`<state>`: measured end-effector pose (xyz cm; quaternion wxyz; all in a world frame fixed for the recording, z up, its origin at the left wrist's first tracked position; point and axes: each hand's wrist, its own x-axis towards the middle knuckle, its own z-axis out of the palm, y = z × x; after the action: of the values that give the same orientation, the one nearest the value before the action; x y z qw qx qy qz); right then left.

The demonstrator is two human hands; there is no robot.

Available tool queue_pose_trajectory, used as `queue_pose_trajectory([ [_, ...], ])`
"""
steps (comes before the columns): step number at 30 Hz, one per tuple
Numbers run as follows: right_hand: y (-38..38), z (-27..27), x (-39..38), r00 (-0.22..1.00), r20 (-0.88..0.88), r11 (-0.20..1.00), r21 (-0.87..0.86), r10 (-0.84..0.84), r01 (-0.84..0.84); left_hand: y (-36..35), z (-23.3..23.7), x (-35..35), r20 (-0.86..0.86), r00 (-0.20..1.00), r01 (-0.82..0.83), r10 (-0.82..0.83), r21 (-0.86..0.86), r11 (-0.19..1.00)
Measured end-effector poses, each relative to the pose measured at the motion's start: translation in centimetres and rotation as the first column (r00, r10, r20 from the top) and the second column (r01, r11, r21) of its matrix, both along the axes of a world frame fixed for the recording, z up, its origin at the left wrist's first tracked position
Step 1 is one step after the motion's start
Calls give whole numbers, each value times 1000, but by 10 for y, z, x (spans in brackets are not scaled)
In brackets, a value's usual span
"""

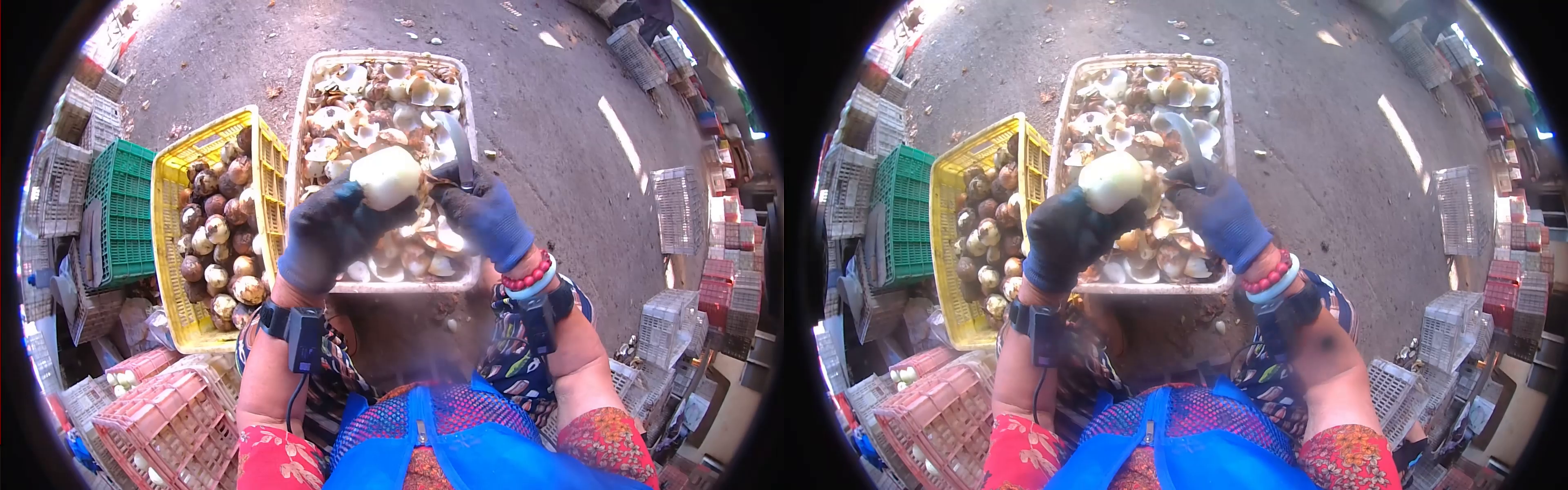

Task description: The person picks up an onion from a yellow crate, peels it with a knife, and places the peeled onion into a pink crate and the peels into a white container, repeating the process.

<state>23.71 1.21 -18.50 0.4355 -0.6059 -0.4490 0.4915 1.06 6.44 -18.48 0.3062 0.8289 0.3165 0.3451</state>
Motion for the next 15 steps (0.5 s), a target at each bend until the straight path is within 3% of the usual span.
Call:
queue_pose_trajectory([
  [2, -3, -2, 1, 967, 249, 995, 96, -48, 25, 2, -2, -2, -208, 959, -88, 194, 431, 898],
  [4, -3, 1, 2, 949, 306, 996, 56, -78, 63, 3, -2, -2, -315, 882, -76, 350, 638, 766],
  [5, -4, 4, 3, 954, 288, 996, 0, -86, 89, 1, -2, -2, -362, 841, -68, 402, 667, 742],
  [8, -4, 16, -3, 893, 431, 978, 203, -132, 47, 1, -4, 8, -277, 859, -115, 431, 716, 689],
  [10, -2, 9, -9, 857, 467, 893, 450, -218, -18, 3, -9, 11, -103, 973, -158, 205, 350, 923],
  [11, -2, 8, -13, 839, 477, 828, 558, -261, -60, 3, -12, 11, 95, 994, -45, 53, -80, 996],
  [13, -8, 20, -19, 873, 465, 898, 434, -149, -77, 3, -12, 12, 357, 934, 175, 19, -503, 847],
  [15, -8, 23, -26, 934, 347, 915, 399, -87, -63, 3, -4, 16, 399, 915, 199, 66, -586, 786],
])
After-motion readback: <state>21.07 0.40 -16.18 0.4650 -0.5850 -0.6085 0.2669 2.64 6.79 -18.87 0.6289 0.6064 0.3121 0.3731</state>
